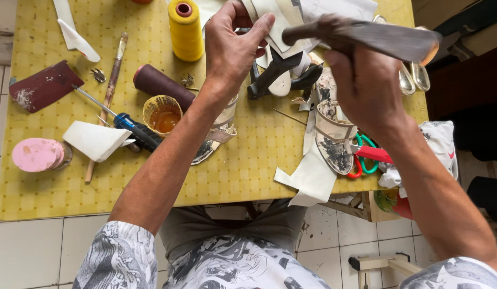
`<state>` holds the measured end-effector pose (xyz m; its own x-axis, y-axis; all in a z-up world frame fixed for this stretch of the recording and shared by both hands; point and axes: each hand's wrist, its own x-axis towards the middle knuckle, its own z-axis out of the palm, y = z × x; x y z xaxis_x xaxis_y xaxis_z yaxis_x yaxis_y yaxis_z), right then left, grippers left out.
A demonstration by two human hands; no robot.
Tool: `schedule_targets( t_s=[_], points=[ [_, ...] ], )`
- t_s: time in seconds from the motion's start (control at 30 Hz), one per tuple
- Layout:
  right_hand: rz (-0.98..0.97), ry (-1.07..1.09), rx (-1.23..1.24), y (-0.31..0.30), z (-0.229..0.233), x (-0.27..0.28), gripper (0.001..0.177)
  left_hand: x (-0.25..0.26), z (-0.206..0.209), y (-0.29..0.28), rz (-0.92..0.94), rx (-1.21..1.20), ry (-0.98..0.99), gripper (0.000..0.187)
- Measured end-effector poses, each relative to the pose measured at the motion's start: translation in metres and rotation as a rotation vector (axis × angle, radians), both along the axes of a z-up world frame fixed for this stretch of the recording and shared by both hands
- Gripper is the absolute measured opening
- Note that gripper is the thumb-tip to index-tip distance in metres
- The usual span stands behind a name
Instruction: The person uses a hammer to tap a piece of white material against a shoe last. They then use scissors to trim the material and fit it onto the shoe. Finally, they use a small tool to press the material into place on the shoe.
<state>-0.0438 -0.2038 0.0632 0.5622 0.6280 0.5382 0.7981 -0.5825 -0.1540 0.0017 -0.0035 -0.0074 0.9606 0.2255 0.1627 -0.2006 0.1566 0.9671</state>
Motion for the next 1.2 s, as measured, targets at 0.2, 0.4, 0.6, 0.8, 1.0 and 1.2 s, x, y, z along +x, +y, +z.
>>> schedule_targets(
  t_s=[0.2, 0.4, 0.6, 0.8, 1.0, 1.2],
  points=[
    [-0.14, 0.078, 0.066, -0.013, -0.004, 0.013, 0.014, 0.002, -0.002, 0.0, -0.022, -0.073, 0.057, 0.022],
    [-0.239, 0.346, 0.036, 0.001, 0.0, 0.012, 0.012, -0.003, -0.008, 0.002, 0.277, 0.28, -0.187, 0.05],
    [-0.497, 0.765, 0.138, 0.004, 0.023, 0.019, 0.026, -0.008, 0.0, 0.022, 0.28, 0.977, -0.779, 0.009],
    [-0.542, 0.785, 0.068, 0.012, 0.037, 0.014, 0.057, 0.004, 0.017, 0.035, 0.09, 1.556, -0.972, 0.014],
    [-0.523, 0.699, 0.044, 0.008, 0.029, 0.017, 0.058, 0.013, 0.029, 0.04, 0.144, 1.826, -1.068, 0.029],
    [-0.442, 0.691, 0.085, 0.001, 0.021, 0.021, 0.057, 0.011, 0.036, 0.037, 0.28, 2.031, -1.12, 0.03]
  ],
)
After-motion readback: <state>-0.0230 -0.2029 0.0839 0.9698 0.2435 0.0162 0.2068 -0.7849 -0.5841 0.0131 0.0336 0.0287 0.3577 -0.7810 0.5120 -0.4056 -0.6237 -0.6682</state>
